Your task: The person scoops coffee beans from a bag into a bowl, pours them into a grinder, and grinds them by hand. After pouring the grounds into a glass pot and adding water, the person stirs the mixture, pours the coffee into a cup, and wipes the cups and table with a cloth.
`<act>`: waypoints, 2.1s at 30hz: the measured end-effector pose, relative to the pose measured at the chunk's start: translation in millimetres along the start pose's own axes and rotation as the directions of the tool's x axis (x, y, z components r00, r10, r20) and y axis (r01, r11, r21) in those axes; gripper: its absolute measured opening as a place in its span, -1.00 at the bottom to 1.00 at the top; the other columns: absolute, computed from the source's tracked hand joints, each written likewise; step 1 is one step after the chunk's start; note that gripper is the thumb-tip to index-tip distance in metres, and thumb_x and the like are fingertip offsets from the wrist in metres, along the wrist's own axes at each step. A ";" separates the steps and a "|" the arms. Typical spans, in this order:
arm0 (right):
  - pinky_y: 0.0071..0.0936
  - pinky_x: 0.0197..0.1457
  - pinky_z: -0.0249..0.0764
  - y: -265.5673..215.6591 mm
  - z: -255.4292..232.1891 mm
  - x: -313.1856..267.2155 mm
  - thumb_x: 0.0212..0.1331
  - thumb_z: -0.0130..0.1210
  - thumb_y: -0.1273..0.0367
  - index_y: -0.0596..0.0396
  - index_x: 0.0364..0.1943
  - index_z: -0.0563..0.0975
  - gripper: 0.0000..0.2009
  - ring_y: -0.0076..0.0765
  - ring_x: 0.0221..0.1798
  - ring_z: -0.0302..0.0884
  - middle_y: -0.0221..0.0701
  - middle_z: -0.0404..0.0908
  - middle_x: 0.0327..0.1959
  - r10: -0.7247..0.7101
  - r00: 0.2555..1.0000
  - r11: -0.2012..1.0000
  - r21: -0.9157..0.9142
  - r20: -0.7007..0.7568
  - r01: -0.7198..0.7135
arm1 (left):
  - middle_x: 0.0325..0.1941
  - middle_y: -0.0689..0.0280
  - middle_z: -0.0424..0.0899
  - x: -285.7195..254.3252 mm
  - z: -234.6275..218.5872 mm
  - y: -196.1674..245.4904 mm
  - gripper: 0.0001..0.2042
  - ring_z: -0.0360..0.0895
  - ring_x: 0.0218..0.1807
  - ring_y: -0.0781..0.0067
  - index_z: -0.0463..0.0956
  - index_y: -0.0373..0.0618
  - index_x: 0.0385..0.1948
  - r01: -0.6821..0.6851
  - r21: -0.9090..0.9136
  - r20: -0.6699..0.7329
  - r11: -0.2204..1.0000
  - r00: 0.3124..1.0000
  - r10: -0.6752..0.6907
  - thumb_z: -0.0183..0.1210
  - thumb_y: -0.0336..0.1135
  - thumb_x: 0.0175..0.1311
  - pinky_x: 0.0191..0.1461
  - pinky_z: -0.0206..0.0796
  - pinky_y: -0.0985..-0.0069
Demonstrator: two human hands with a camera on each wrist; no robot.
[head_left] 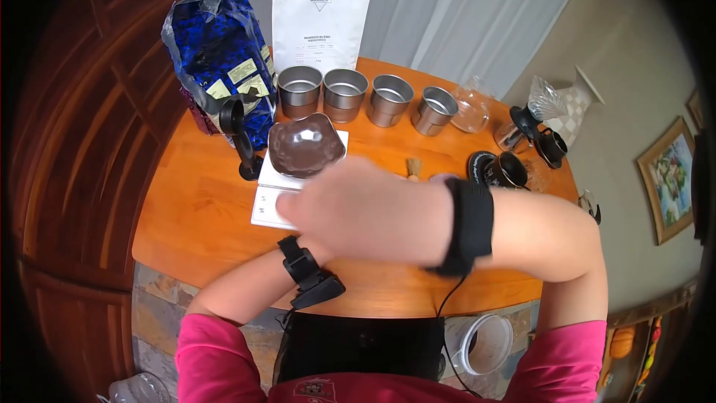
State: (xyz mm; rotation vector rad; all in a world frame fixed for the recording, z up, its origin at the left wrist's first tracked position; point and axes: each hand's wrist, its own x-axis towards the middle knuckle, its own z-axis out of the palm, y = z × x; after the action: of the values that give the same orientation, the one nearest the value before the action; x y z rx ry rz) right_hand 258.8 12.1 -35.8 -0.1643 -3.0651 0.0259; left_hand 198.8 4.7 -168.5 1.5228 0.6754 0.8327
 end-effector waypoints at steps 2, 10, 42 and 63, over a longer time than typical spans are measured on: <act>-0.29 -0.42 0.48 19.3 -4.4 13.5 -0.09 0.07 0.40 0.23 -0.42 0.47 -0.83 -0.07 -0.45 0.56 -0.14 0.55 -0.55 0.121 0.978 0.989 -0.105 0.169 -0.104 | -0.18 0.28 0.53 7.8 -2.7 -11.9 -0.51 0.50 -0.20 0.54 0.28 -0.12 0.02 0.006 0.071 0.036 0.997 0.999 -0.009 0.20 -0.43 -0.02 -0.08 0.34 0.53; -0.35 -0.32 0.35 100.8 -24.2 -17.3 0.07 0.03 0.29 0.27 -0.41 0.47 -0.75 -0.18 -0.43 0.43 -0.18 0.46 -0.56 0.531 0.768 0.801 0.083 0.359 -0.593 | -0.16 0.31 0.49 1.7 0.9 -1.0 -0.34 0.45 -0.08 0.51 0.25 -0.17 0.00 -0.013 -0.109 -0.111 0.994 0.994 0.001 0.39 -0.37 -0.26 0.04 0.28 0.50; -0.42 -0.60 0.34 -57.9 36.7 -157.7 -0.07 0.19 0.33 0.18 -0.10 0.43 -0.60 -0.31 -0.67 0.39 -0.36 0.37 -0.66 0.577 0.750 0.765 -0.108 -0.324 -0.635 | -0.10 0.34 0.47 5.9 5.0 -13.4 -0.36 0.41 -0.01 0.54 0.30 -0.13 -0.02 -0.121 -0.074 -0.171 0.990 0.979 0.107 0.40 -0.40 -0.28 0.09 0.25 0.52; -0.33 -0.57 0.42 -14.5 35.4 -14.6 -0.16 0.09 0.46 0.16 -0.57 0.42 -0.90 -0.20 -0.61 0.54 -0.30 0.48 -0.70 0.118 0.989 0.990 -0.060 -0.093 -0.124 | -0.13 0.32 0.47 0.9 5.6 -5.5 -0.48 0.43 -0.08 0.52 0.31 -0.09 -0.02 -0.076 -0.271 -0.226 0.960 0.974 0.014 0.33 -0.47 -0.09 0.03 0.28 0.54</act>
State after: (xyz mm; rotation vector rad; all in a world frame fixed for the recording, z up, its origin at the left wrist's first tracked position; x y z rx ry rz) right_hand 269.2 -4.3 -71.8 -0.3458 -2.9637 -0.0736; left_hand 204.1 2.9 -174.0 1.2051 0.6564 1.0970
